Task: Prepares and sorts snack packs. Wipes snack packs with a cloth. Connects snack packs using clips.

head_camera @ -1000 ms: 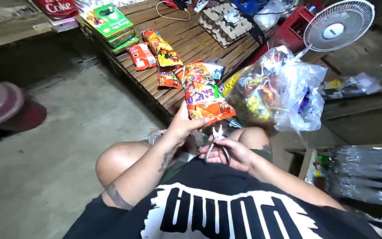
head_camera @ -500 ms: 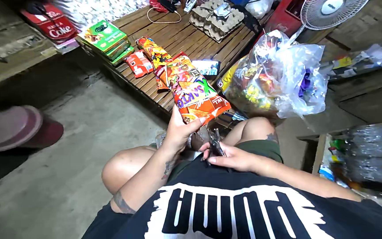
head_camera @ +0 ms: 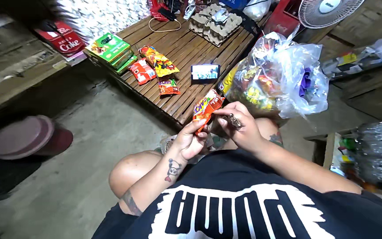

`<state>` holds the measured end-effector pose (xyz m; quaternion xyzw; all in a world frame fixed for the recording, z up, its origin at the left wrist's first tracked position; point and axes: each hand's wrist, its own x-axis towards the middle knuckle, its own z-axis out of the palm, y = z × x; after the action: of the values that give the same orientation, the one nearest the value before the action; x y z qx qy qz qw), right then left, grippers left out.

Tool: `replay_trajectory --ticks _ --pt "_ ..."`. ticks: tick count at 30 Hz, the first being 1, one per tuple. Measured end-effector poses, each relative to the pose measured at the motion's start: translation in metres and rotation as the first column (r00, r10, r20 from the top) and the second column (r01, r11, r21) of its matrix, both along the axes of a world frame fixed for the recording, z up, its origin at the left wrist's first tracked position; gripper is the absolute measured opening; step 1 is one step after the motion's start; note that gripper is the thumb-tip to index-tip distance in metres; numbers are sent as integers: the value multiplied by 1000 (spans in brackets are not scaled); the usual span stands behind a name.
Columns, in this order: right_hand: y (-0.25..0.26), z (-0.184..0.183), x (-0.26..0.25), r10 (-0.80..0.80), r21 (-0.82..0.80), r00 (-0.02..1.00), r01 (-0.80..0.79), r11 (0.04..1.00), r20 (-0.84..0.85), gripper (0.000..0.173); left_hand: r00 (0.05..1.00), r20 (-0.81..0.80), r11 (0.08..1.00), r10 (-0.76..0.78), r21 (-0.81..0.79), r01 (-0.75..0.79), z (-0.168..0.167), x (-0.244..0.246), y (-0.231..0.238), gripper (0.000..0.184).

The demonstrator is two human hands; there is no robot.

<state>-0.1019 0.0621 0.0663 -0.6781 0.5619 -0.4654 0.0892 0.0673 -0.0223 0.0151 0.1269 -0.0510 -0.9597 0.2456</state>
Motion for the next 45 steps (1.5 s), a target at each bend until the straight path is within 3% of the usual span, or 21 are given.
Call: replay_trajectory --ticks 10,16,26,32,38,45 --pt "-9 4 -1 40 -4 985 -41 999 -169 37 998 -65 996 1 87 4 1 0 0 6" --pt "-12 4 -6 30 -20 992 -32 999 -123 21 992 -128 998 -18 63 27 -2 1 -1 3" --pt "-13 2 -3 51 -24 996 -53 998 -77 22 979 -200 996 -50 65 64 -4 4 -2 12" --pt "-11 1 3 64 -14 970 -69 998 -234 17 996 -94 999 8 49 -4 -1 3 2 3" --pt "-14 4 1 -9 -25 994 7 1000 -107 25 988 -153 998 -24 58 33 -3 3 1 8" --pt "-16 7 -1 11 32 996 -8 999 -90 19 985 -163 995 -64 64 76 -4 3 1 11"
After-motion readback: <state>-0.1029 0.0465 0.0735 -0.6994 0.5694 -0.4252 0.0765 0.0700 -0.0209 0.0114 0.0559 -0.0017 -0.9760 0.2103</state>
